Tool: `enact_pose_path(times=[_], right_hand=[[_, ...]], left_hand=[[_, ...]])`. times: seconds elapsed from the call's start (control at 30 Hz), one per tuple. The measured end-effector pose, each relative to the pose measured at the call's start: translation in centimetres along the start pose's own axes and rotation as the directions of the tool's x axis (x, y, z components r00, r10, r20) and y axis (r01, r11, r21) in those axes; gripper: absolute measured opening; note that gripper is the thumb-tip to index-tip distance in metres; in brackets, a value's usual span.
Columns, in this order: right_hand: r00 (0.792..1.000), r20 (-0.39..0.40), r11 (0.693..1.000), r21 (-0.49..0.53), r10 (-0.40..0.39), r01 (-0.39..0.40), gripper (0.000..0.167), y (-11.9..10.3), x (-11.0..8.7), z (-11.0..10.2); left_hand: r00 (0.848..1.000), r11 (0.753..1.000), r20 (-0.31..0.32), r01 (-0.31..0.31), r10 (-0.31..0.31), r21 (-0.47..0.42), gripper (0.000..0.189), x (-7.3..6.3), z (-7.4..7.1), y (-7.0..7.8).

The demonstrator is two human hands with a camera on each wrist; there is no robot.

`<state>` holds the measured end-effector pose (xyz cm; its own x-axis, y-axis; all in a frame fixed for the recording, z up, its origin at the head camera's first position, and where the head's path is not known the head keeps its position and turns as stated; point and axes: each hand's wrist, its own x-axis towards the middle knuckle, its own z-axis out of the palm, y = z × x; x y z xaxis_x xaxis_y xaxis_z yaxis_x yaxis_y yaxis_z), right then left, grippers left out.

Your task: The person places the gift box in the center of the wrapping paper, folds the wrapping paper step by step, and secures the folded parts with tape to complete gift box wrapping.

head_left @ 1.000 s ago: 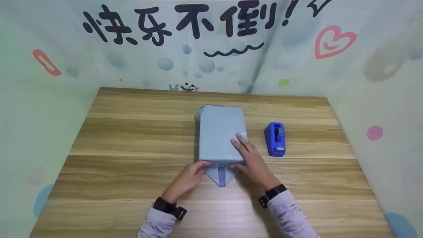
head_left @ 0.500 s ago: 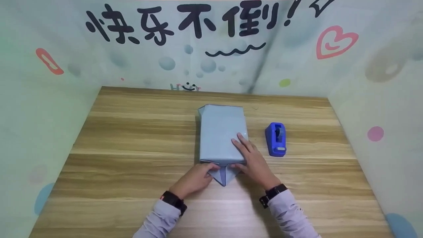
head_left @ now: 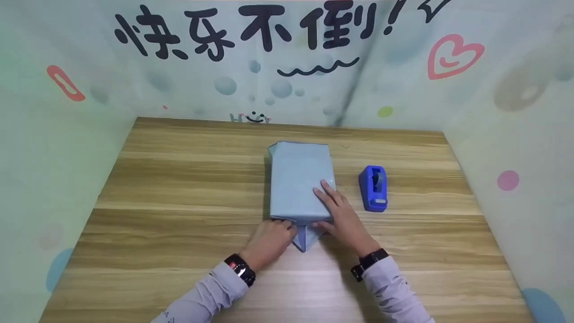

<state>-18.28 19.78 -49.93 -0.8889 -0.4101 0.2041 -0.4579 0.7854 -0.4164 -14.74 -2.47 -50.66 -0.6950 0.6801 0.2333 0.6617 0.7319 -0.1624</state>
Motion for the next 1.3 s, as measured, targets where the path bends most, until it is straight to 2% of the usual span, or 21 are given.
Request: enact_pose_path(times=[0.1,0.2,0.33,0.43,0.57,0.67,0.8,0.9,1.0,1.1,1.2,1.23,1.3], right_hand=[[1.000,-0.001,1.000,-0.004,-0.007,0.007,0.083,0.0,0.1,0.1],[1.000,-0.001,1.000,-0.009,-0.005,0.005,0.083,-0.1,0.2,0.2],[1.000,0.000,1.000,-0.005,0.001,-0.001,0.084,-0.1,0.2,0.0],[1.000,0.021,0.999,0.038,-0.001,0.000,0.082,-0.1,0.3,-0.4],[0.997,0.040,0.992,0.115,-0.058,0.053,0.071,-0.1,0.5,-1.2],[0.992,0.012,0.982,0.143,-0.125,0.122,0.054,-0.7,0.4,-1.7],[0.978,-0.019,0.977,0.044,-0.206,0.207,0.024,-2.3,0.0,-1.5],[0.964,-0.042,0.963,-0.082,-0.262,0.258,0.018,-3.1,-0.2,-0.8],[0.949,-0.087,0.947,-0.141,-0.303,0.290,0.015,-3.4,-0.2,-0.3],[0.935,-0.127,0.936,-0.167,-0.333,0.311,0.013,-3.5,-0.2,-0.1],[0.924,-0.143,0.925,-0.199,-0.354,0.324,0.009,-3.5,-0.1,0.0],[0.922,-0.146,0.922,-0.211,-0.359,0.325,0.007,-3.4,0.0,0.0],[0.919,-0.151,0.917,-0.231,-0.365,0.326,0.006,-3.5,0.0,0.0]], left_hand=[[1.000,1.000,-0.015,0.003,-0.003,-0.003,0.008,-0.1,-0.1,0.0],[0.998,0.996,-0.044,0.040,-0.044,-0.079,0.006,-0.2,-0.2,-0.2],[0.991,0.969,-0.065,0.097,-0.114,-0.225,0.005,-0.1,-0.3,-0.5],[0.988,0.949,-0.057,0.118,-0.140,-0.293,0.006,-0.1,-0.5,-0.6],[0.988,0.935,-0.051,0.121,-0.147,-0.334,0.008,-0.1,-0.7,-0.8],[0.987,0.929,-0.055,0.124,-0.153,-0.349,0.009,-0.1,-0.7,-0.8],[0.985,0.926,-0.048,0.139,-0.166,-0.351,0.009,-0.1,-0.5,-0.8],[0.985,0.926,-0.045,0.143,-0.169,-0.350,0.010,-0.2,-0.4,-0.8],[0.984,0.922,-0.055,0.136,-0.167,-0.364,0.009,-0.2,-0.5,-0.8],[0.979,0.893,-0.106,0.111,-0.173,-0.436,0.007,-0.3,-0.7,-0.7],[0.963,0.855,-0.200,0.053,-0.181,-0.516,0.016,-0.2,-1.2,-0.7],[0.956,0.853,-0.229,0.038,-0.183,-0.521,0.020,-0.1,-1.4,-0.7],[0.951,0.879,-0.247,0.050,-0.187,-0.474,0.032,0.4,-1.7,-0.8]])
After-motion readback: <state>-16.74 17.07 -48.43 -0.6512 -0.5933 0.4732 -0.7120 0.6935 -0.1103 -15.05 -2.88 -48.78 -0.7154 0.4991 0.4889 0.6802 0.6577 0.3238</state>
